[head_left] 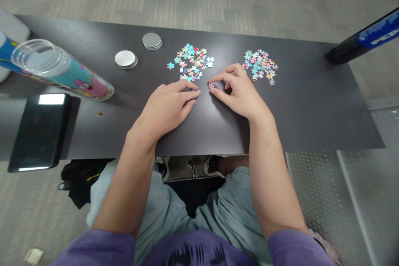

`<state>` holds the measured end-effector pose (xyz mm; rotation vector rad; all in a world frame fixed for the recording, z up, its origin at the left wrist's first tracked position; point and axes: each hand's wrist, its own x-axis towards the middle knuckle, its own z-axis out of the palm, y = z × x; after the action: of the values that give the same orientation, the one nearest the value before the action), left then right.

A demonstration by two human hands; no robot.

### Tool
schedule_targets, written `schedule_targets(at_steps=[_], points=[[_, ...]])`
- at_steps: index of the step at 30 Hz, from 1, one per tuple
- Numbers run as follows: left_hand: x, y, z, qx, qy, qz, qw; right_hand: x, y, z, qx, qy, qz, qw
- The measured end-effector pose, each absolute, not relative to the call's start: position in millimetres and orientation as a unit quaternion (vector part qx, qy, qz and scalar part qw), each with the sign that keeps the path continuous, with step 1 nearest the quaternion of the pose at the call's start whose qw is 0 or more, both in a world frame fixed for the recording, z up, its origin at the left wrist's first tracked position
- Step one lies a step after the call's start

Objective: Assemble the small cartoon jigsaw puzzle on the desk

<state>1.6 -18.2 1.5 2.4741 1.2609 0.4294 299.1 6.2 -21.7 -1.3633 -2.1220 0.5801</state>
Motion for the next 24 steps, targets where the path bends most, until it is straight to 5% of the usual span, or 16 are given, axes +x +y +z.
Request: schedule_targets(at_steps=[24], points=[[-5,-25,0,0.809,0.548,0.177,0.117,310,3,-20,-0.488,-0.810,0.201,0.254]])
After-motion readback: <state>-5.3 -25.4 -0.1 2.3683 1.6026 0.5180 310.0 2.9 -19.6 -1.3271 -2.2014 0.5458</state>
